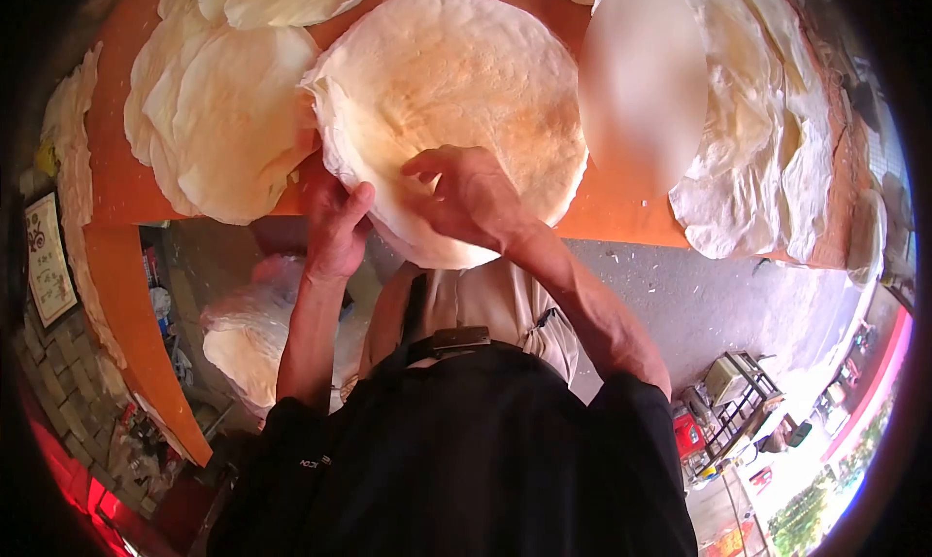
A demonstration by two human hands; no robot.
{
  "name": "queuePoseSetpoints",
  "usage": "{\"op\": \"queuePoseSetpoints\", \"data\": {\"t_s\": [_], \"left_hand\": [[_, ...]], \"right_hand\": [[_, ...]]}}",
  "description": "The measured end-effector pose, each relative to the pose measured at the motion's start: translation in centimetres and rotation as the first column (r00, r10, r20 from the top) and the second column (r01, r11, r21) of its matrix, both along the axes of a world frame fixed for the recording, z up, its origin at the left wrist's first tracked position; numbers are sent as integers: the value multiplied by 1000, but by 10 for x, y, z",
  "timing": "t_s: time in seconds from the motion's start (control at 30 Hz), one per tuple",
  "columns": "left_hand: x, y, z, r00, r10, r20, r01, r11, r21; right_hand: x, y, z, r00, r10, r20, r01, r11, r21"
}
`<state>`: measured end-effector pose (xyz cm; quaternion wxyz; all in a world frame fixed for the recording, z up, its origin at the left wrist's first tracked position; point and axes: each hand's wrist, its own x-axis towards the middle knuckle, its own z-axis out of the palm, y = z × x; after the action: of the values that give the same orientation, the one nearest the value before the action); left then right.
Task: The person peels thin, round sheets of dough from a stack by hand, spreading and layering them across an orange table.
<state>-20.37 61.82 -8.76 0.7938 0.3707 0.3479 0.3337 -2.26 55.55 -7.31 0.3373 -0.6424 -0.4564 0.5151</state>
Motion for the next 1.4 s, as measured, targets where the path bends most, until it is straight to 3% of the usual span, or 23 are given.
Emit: {"op": "queuePoseSetpoints", "data": {"t_s": [0.13,0.17,0.27,0.37,0.47,0.5,0.6,0.73,0.83,0.93,0.97,1.0,1.07,1.13,1.17,1.23,1.27,1.33,1.4], "left_hand": [[-5,-1,-2,999,44,-5,-45,998,-34],[-6,-1,-2,998,55,-18,-56,997,-48],[-3,0,7,993,100,-68,-101,995,-9],[-7,1,-2,996,58,-69,-65,993,-103],[-1,2,2,993,80,-90,-90,990,-112],[-1,1,1,992,82,-99,-92,990,-107],[-1,1,1,988,79,-129,-90,993,-79],[-3,2,5,979,103,-175,-106,994,-5],[-2,0,10,972,138,-190,-136,990,23],[-2,-4,12,976,150,-158,-156,987,-24],[-4,-6,12,978,153,-140,-161,986,-48],[-7,-7,12,973,153,-176,-162,986,-39],[-7,-10,9,968,127,-219,-138,990,-38],[-14,-12,-8,954,112,-277,-132,990,-55],[-18,-13,-14,954,152,-260,-174,983,-61],[-33,-15,-25,959,197,-205,-223,969,-109],[-46,-17,-34,966,202,-164,-228,961,-155],[-67,-17,-52,977,187,-105,-206,953,-221],[-74,-14,-54,978,193,-79,-208,938,-279]], "right_hand": [[-4,-1,-10,989,-144,-22,142,985,-96],[-8,-5,-23,983,-165,-80,162,986,-48],[-11,-1,-23,991,-120,66,118,992,34],[-25,3,2,980,-60,188,32,988,153],[-15,-1,-14,997,-51,55,45,994,99],[-10,-1,-8,983,-97,-155,95,995,-21],[-10,0,-13,967,-133,-215,117,989,-86],[-19,3,-7,991,-68,-111,63,997,-48],[-7,2,-14,954,-166,-248,140,983,-120],[-11,0,-29,970,-125,-210,114,992,-61],[-17,1,-33,977,-121,-174,117,993,-34],[-24,1,-35,996,-74,47,70,994,78],[-41,2,-38,972,-106,210,47,962,269],[-42,8,-46,860,-54,508,-167,910,379],[-29,10,-35,896,-55,441,-106,937,334],[14,11,-19,990,-132,51,118,969,219],[41,10,-8,971,-190,-147,209,969,128],[96,10,35,835,-476,-275,476,877,-70],[154,-7,62,834,-534,-137,546,835,70]]}}
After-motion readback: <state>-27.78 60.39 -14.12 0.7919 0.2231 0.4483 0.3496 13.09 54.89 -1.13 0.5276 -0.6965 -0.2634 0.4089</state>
